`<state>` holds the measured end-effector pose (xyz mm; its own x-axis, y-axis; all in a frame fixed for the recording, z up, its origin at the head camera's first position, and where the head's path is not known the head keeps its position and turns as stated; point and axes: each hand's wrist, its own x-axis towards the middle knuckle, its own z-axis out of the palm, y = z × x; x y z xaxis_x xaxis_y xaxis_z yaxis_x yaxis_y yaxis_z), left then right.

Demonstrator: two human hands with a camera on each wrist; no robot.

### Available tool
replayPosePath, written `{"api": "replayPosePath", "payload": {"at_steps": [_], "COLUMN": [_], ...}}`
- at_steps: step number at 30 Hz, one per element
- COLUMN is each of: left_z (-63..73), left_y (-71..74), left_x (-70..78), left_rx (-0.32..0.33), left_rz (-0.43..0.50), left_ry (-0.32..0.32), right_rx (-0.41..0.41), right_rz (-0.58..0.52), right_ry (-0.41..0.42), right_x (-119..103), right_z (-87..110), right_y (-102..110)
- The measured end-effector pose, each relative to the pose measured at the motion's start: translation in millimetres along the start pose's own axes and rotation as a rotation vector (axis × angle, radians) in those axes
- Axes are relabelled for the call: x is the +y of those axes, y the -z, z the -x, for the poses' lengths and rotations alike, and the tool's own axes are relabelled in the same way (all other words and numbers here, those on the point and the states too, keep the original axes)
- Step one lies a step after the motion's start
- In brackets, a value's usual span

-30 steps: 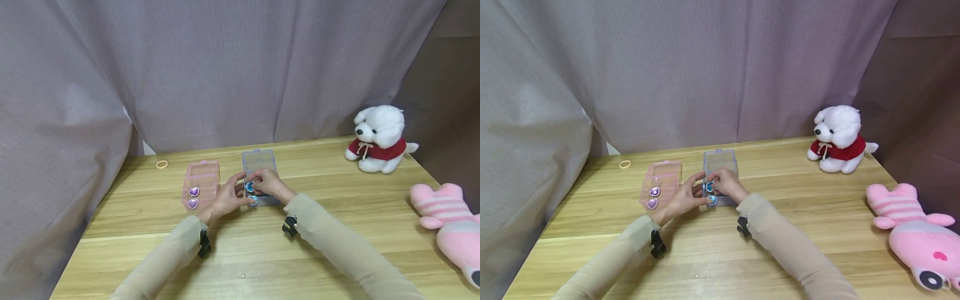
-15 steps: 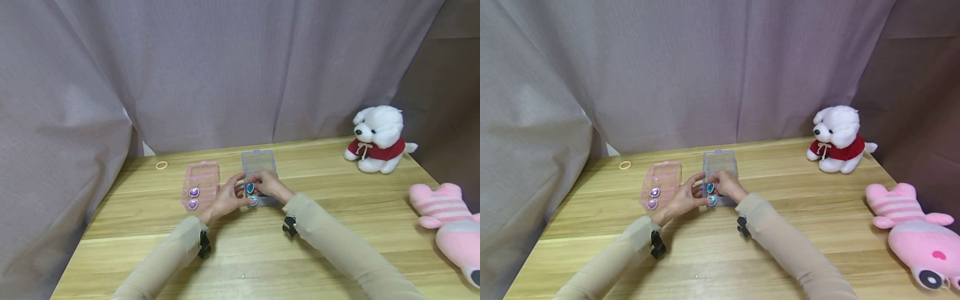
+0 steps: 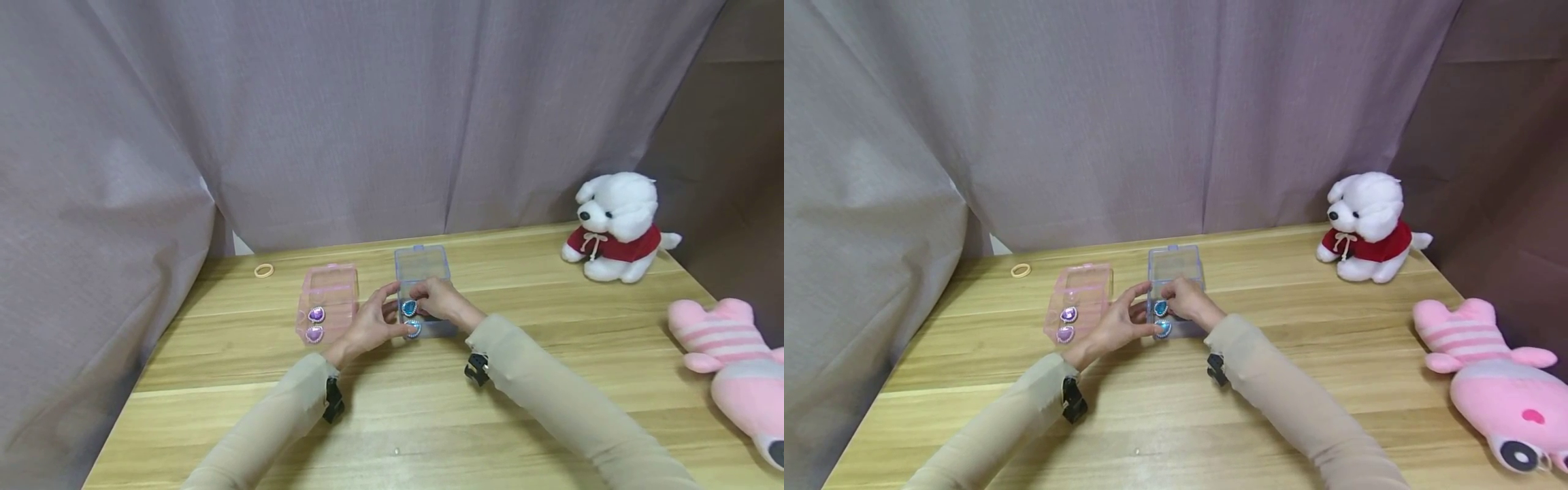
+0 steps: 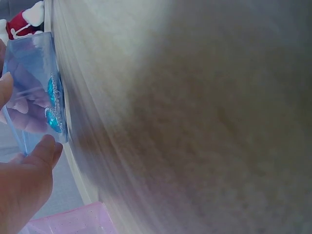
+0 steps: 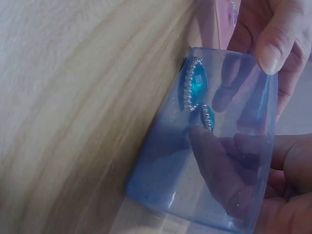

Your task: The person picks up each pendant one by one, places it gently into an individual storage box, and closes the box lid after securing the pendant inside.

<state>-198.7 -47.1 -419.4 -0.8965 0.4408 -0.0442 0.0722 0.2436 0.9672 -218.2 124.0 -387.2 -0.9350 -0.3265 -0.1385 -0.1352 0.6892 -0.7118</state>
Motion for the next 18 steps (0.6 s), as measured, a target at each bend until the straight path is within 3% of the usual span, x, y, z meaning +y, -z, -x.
{"api": "replayPosePath", "payload": {"at_steps": [13, 18], "left_z": [-0.3, -1.5], "left_y": [0.7, 0.4], "left_x": [0.2, -0.7], "left_rx": [-0.007, -0.028], "left_rz": [0.030, 0.074], "left_ry": [0.015, 0.021], "right_rx": [0.000, 0.078], "right_rz": [0.013, -0.125], "right_ry": [0.039, 0.037], "right_x": [-1, 0], "right_z": [4.0, 7.8], "right_y": [7, 21]}}
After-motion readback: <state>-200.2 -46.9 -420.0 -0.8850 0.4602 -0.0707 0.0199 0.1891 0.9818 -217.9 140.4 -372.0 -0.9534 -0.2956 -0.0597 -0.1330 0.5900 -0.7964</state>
